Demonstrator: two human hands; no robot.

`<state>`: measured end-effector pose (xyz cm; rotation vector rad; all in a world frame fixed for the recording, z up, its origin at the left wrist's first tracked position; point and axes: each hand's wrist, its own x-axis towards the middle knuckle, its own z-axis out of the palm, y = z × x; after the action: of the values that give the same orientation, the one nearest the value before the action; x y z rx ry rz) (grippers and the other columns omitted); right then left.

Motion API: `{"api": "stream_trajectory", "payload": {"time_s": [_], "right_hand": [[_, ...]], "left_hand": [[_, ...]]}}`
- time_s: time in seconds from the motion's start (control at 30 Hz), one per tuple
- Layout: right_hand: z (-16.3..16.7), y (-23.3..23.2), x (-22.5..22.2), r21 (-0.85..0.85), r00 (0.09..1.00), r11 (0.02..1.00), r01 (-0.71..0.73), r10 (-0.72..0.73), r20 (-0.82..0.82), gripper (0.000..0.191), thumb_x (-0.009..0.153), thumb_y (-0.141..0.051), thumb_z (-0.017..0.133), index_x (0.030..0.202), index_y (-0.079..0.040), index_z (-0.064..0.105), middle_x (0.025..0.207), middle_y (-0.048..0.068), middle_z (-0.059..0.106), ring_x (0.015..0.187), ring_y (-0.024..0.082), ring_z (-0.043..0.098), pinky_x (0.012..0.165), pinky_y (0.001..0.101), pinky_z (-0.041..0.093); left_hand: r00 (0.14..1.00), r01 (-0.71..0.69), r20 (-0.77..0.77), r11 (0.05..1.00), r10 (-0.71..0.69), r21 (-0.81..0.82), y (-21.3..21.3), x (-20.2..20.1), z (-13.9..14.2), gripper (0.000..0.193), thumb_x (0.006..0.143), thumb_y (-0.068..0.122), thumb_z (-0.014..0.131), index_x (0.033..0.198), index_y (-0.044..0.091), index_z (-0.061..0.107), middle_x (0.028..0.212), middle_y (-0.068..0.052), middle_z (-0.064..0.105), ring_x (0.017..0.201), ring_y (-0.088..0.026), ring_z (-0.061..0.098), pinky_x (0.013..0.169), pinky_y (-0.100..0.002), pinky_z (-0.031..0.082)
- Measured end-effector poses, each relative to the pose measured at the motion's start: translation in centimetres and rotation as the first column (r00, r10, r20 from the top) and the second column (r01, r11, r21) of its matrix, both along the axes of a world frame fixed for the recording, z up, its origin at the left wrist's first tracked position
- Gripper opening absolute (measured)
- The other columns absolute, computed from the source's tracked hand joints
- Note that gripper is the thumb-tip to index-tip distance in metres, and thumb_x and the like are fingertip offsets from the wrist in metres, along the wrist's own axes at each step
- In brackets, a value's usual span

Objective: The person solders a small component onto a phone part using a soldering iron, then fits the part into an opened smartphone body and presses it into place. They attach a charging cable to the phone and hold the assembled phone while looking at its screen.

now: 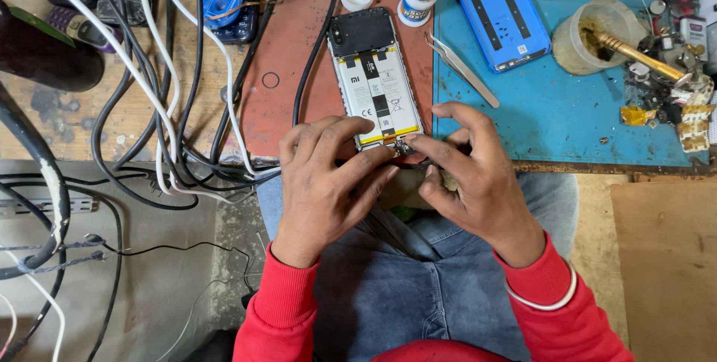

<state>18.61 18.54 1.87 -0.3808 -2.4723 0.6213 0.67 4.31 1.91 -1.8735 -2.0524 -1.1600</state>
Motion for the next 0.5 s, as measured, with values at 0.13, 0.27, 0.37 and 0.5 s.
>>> {"api": "stream_trajectory", "payload": {"time_s": [0.13,0.27,0.37,0.5], "right_hand": [[0.3,-0.1,-0.1,0.036,0.999,0.999,-0.009,0.007,0.053,0.05,0.078,0.002,0.076,0.126,-0.008,0.066,0.139,0.017,0.048,0.082,0.018,0.06,0.078,0.0342,0.055],[0.8,-0.2,-0.1,0.114,0.995,0.992,-0.047,0.037,0.089,0.051,0.078,-0.004,0.081,0.127,-0.007,0.066,0.135,0.017,0.05,0.084,0.019,0.058,0.081,0.0372,0.054],[1.1,0.0,-0.1,0.199,0.993,0.979,-0.045,0.022,0.116,0.053,0.076,-0.006,0.083,0.126,-0.007,0.067,0.129,0.015,0.052,0.088,0.025,0.057,0.079,0.0386,0.052],[1.1,0.3,-0.1,0.207,0.99,0.977,-0.059,0.03,0.139,0.052,0.076,-0.007,0.083,0.125,-0.008,0.067,0.125,0.015,0.054,0.088,0.025,0.057,0.078,0.0392,0.051]], "left_hand": [[1.0,-0.001,0.01,1.0,0.001,0.006,0.0,0.0,0.0,0.026,0.09,0.031,0.081,0.113,0.022,0.075,0.128,-0.002,0.062,0.121,-0.027,0.058,0.105,-0.047,0.036],[1.0,-0.002,0.023,1.0,0.002,0.0,0.0,0.0,0.0,0.025,0.091,0.031,0.081,0.113,0.022,0.075,0.128,-0.002,0.062,0.121,-0.026,0.058,0.105,-0.047,0.036],[1.0,-0.001,0.016,1.0,0.0,0.009,0.1,0.0,-0.1,0.024,0.091,0.031,0.081,0.113,0.021,0.075,0.128,-0.002,0.062,0.122,-0.026,0.058,0.106,-0.047,0.036],[1.0,0.001,0.029,1.0,-0.001,0.003,0.0,0.0,-0.1,0.022,0.091,0.031,0.081,0.111,0.022,0.075,0.128,-0.002,0.062,0.122,-0.026,0.058,0.106,-0.047,0.036]]}}
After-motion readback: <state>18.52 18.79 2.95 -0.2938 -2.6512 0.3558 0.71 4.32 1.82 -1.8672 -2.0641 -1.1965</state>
